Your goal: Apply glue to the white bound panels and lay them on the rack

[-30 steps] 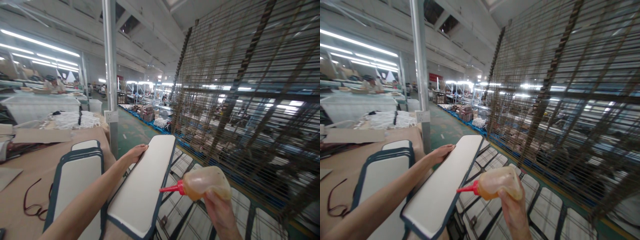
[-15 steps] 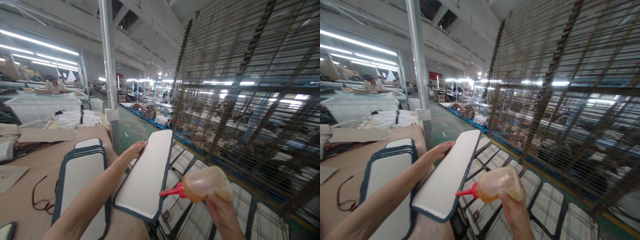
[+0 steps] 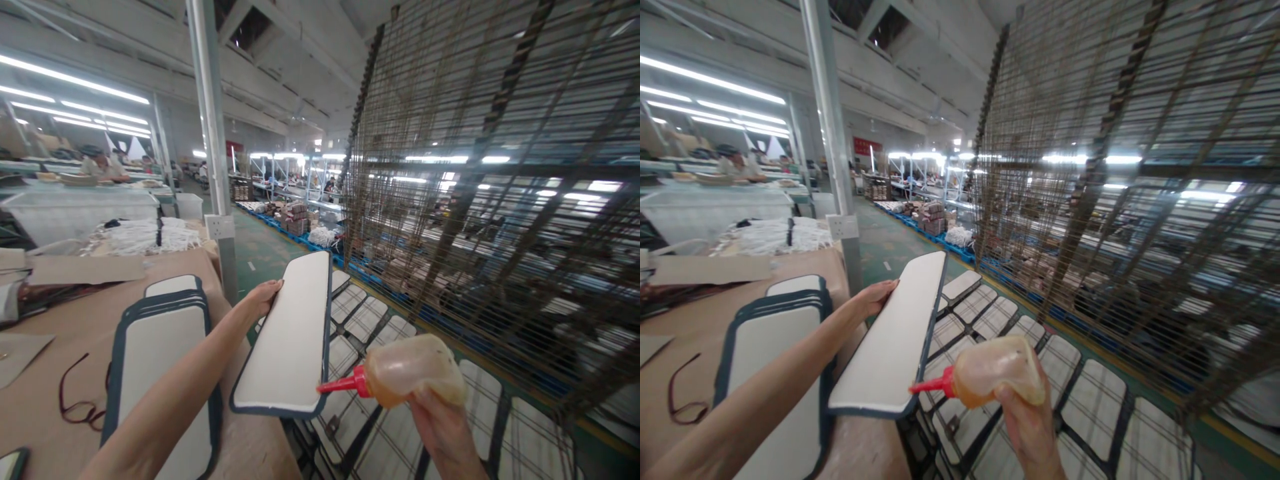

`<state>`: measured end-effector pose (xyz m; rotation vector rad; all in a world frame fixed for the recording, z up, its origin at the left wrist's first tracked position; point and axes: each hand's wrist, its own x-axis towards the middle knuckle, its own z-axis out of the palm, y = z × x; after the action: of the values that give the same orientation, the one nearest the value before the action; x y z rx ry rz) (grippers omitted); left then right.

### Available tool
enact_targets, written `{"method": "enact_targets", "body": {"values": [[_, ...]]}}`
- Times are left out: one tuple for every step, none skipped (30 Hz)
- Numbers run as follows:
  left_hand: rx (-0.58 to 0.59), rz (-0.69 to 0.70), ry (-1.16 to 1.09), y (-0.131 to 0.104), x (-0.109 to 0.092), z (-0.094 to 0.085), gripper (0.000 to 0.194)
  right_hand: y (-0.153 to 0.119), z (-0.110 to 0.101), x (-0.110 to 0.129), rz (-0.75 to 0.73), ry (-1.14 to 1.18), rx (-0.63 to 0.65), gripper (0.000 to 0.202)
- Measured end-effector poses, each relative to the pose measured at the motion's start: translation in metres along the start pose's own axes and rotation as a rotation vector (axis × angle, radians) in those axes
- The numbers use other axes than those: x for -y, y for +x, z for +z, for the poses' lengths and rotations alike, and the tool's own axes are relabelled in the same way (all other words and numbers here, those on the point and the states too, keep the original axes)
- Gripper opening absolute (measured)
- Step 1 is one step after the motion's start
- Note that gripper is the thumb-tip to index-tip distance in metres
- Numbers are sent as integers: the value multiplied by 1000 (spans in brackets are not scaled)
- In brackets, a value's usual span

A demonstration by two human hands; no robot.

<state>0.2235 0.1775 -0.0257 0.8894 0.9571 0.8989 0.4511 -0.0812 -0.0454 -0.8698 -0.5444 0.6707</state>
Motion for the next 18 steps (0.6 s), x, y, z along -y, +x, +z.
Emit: {"method": "enact_targets", "body": {"values": [[-17,1,-9,0,0,-1,13,0,0,0,-1,-1,-2,56],[-33,2,-19,1,0,-3,13,0,0,0,-5,-5,-3,56],[-50,2,-30,2,1,-4,14,0,0,0,-16,-9,-8,56],[-66,1,-40,2,1,-5,14,-1,0,0,-30,-16,-13,56],[-82,-2,-52,3,2,-6,13,-1,0,1,-46,-24,-17,56],[-96,-5,-64,4,3,-7,13,-2,-1,1,-64,-31,-20,56],[-111,-9,-76,5,4,-8,12,-3,-1,0,-81,-40,-20,55],[-128,-13,-88,6,5,-9,12,-4,-2,0,-101,-51,-19,54],[-145,-18,-100,7,6,-9,11,-5,-3,-1,-127,-66,-19,52],[-163,-24,-112,8,7,-9,11,-6,-5,-2,-152,-85,-15,50],[-181,-31,-122,9,8,-10,11,-7,-7,-4,-178,-104,-14,48],[-198,-39,-133,10,9,-10,12,-8,-10,-6,-204,-124,-18,48],[-215,-47,-143,11,11,-11,13,-9,-12,-8,-226,-143,-29,49],[-228,-55,-152,11,12,-11,14,-9,-14,-10,-244,-154,-45,52],[-241,-63,-161,12,14,-12,14,-10,-16,-13,-256,-163,-60,56],[-252,-69,-170,13,15,-12,15,-11,-18,-16,-271,-172,-80,58],[-264,-74,-178,14,17,-12,16,-12,-19,-19,-288,-185,-95,60],[-276,-78,-185,15,19,-12,17,-12,-20,-21,-312,-196,-108,60]]}}
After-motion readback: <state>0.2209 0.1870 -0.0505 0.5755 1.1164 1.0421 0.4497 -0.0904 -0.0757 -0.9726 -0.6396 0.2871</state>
